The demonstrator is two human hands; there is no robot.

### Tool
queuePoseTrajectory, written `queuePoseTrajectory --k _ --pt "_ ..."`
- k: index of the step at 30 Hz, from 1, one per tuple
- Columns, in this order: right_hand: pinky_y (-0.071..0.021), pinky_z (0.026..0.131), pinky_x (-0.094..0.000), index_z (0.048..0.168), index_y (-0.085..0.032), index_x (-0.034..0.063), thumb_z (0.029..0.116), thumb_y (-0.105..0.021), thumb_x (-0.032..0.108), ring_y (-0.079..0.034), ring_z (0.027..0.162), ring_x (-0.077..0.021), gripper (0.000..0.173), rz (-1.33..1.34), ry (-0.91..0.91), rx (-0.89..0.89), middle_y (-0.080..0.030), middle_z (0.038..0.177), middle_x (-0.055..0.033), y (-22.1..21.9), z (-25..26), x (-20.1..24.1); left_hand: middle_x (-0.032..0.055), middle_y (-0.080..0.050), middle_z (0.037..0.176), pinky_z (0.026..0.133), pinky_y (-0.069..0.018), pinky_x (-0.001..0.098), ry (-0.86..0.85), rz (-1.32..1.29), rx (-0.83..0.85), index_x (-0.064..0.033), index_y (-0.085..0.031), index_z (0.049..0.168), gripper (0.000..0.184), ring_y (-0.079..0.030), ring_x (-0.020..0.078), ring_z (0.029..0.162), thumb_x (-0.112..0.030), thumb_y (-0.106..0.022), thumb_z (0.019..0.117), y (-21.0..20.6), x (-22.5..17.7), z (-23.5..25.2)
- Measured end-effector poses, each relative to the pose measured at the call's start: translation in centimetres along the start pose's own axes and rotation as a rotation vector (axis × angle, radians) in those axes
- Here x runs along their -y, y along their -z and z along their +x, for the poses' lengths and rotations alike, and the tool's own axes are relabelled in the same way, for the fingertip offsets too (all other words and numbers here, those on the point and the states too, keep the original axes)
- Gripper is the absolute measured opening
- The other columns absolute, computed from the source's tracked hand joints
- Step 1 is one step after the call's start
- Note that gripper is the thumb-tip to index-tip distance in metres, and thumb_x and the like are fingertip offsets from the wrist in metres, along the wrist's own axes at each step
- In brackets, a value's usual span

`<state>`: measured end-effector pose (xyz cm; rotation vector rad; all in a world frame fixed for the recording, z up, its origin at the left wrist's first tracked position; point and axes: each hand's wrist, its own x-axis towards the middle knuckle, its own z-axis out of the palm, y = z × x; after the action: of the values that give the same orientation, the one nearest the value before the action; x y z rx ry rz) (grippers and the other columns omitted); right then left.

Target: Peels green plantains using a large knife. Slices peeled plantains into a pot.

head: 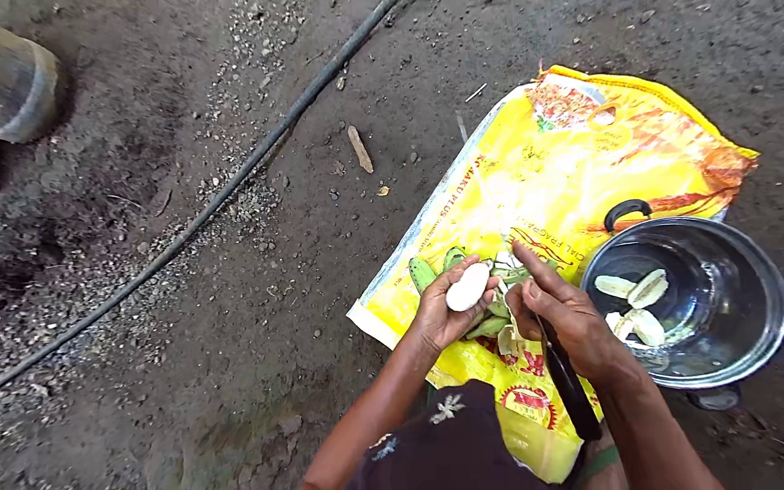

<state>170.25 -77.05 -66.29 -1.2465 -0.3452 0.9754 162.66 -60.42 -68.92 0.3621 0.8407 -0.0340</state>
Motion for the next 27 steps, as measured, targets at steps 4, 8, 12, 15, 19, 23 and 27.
queuePoseTrajectory --k 4,8,12,15,19,23,27 --pt "-0.0421 0.05 -0.0156 0.155 -0.043 0.013 0.1061 -0.044 0.026 -0.044 0.051 -0.0002 0.051 -0.091 0.004 0.126 -0.048 0.067 0.0091 0.5 0.5 4.4 0.0122 -0.067 0.095 0.064 -0.0579 0.0265 0.016 0.364 -0.01 -0.0021 -0.056 0.127 0.036 -0.068 0.0178 0.074 -0.016 -0.028 0.1092 -1.8 -2.8 -1.9" --pt "-0.0412 0.047 -0.014 0.147 -0.047 0.0125 0.1048 -0.043 0.043 -0.044 0.049 0.0011 0.052 -0.129 -0.14 0.271 -0.047 0.065 0.0109 2.7 -2.4 9.3 0.0071 -0.062 0.114 0.07 -0.0526 0.0215 0.072 0.998 0.116 -0.0023 -0.051 0.139 0.042 -0.063 0.0092 0.082 -0.008 -0.025 0.1058 -5.7 -7.2 -4.3" --pt "-0.0408 0.047 -0.0148 0.142 -0.053 0.0216 0.1005 -0.047 0.05 -0.044 0.05 0.001 0.051 -0.199 -0.163 0.251 -0.047 0.066 0.011 6.1 -7.4 13.9 0.006 -0.065 0.109 0.067 -0.0515 0.0193 0.119 1.296 0.238 -0.0049 -0.054 0.136 0.038 -0.062 0.0071 0.079 -0.009 -0.032 0.106 -11.2 -8.3 -4.6" --pt "-0.0412 0.049 -0.0137 0.145 -0.053 0.0251 0.0999 -0.05 0.046 -0.045 0.053 0.0021 0.05 -0.243 -0.029 0.187 -0.049 0.07 0.0106 8.6 -10.8 15.5 0.0053 -0.065 0.104 0.066 -0.0495 0.0192 0.096 1.351 0.329 -0.0053 -0.055 0.136 0.038 -0.061 0.0061 0.075 -0.014 -0.031 0.1074 -15.4 -4.8 -3.0" --pt "-0.0416 0.055 -0.0141 0.15 -0.046 0.0139 0.0996 -0.053 0.042 -0.048 0.061 0.0045 0.058 -0.428 0.072 0.03 -0.057 0.078 0.0119 10.2 -14.6 14.5 0.0018 -0.065 0.098 0.069 -0.0531 0.0213 0.019 1.086 0.634 -0.0034 -0.054 0.132 0.038 -0.061 0.0054 0.075 -0.013 -0.03 0.1047 -19.2 3.5 0.9" --pt "-0.0506 0.063 -0.0194 0.155 -0.041 0.0103 0.0993 -0.053 0.049 -0.057 0.068 0.0006 0.069 -0.631 0.075 -0.109 -0.065 0.087 0.0025 11.5 -17.6 10.8 0.0054 -0.069 0.107 0.061 -0.0517 0.0202 0.012 0.659 0.617 -0.0091 -0.053 0.133 0.042 -0.064 0.0075 0.073 -0.014 -0.022 0.104 -21.0 11.7 2.4" --pt "-0.0472 0.055 -0.0164 0.155 -0.039 0.0037 0.1008 -0.052 0.054 -0.052 0.06 0.0006 0.075 -0.694 0.232 -0.232 -0.058 0.074 -0.0009 13.0 -19.1 6.1 0.0091 -0.068 0.101 0.062 -0.0546 0.026 0.106 0.244 0.354 -0.0112 -0.057 0.124 0.041 -0.067 0.0162 0.075 -0.018 -0.019 0.1078 -21.1 16.1 1.1"
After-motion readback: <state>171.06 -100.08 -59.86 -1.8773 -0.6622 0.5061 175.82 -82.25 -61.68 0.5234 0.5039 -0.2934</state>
